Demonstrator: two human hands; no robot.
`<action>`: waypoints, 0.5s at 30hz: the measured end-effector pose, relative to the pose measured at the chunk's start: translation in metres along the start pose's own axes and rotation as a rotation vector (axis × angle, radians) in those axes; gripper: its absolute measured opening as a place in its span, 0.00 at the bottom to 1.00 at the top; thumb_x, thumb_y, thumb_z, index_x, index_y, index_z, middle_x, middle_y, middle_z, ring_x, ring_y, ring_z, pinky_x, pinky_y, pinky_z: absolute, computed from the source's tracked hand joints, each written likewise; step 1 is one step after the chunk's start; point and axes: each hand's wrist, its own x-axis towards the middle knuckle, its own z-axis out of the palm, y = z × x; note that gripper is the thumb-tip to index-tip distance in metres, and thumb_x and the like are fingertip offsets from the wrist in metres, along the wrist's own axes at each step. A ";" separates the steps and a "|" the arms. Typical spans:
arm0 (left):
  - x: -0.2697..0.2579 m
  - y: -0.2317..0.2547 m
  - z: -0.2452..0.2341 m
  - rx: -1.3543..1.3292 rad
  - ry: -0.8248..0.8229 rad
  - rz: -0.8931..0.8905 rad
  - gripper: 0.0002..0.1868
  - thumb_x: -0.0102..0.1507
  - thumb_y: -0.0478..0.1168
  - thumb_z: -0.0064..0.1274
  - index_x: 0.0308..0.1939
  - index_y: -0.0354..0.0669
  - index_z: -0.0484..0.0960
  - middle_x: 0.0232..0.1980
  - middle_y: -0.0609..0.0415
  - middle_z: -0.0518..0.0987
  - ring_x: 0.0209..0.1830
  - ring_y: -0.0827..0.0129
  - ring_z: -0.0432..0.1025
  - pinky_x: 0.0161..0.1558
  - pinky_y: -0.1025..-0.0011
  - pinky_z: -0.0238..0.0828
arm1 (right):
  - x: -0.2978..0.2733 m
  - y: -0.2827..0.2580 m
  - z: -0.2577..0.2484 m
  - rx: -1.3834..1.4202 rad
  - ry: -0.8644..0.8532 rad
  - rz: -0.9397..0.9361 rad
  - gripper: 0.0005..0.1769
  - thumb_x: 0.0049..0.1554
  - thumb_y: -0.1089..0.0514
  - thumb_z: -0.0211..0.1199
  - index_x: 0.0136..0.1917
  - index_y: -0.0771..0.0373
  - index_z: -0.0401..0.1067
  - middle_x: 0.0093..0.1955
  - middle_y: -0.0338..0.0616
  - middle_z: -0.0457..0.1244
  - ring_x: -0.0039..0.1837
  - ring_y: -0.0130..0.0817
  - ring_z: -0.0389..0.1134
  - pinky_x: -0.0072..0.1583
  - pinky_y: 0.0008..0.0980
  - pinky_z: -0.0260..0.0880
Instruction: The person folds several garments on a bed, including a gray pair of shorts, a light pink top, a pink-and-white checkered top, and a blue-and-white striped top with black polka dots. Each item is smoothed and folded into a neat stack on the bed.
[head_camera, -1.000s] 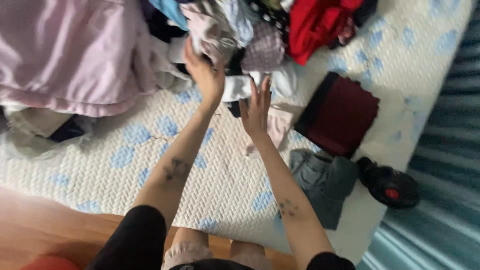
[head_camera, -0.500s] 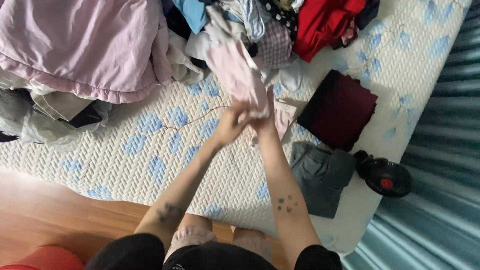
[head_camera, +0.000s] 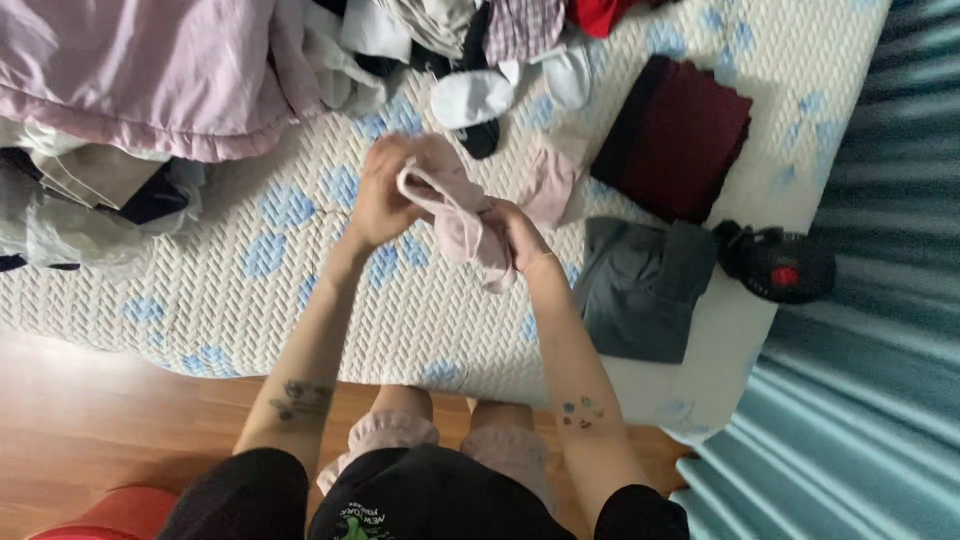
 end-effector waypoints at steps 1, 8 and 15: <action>0.000 0.012 -0.006 -0.006 -0.009 -0.001 0.38 0.55 0.45 0.77 0.61 0.27 0.79 0.58 0.29 0.77 0.67 0.30 0.65 0.73 0.38 0.52 | -0.002 0.007 -0.003 0.007 0.008 0.000 0.19 0.51 0.57 0.68 0.57 0.56 0.80 0.48 0.48 0.74 0.52 0.44 0.78 0.55 0.42 0.75; -0.030 0.049 -0.020 -0.246 -0.431 -0.528 0.12 0.63 0.41 0.58 0.51 0.48 0.87 0.37 0.45 0.83 0.43 0.52 0.79 0.47 0.52 0.71 | -0.077 0.016 0.040 -0.415 -0.108 -0.511 0.49 0.58 0.41 0.70 0.84 0.55 0.53 0.83 0.55 0.52 0.80 0.57 0.55 0.77 0.55 0.57; -0.032 0.093 -0.030 -0.270 -0.413 -0.511 0.16 0.65 0.39 0.55 0.57 0.51 0.85 0.39 0.48 0.84 0.44 0.59 0.79 0.49 0.59 0.72 | -0.068 0.052 0.038 -0.883 0.000 -1.031 0.70 0.43 0.51 0.88 0.86 0.64 0.48 0.80 0.67 0.50 0.78 0.71 0.54 0.74 0.59 0.63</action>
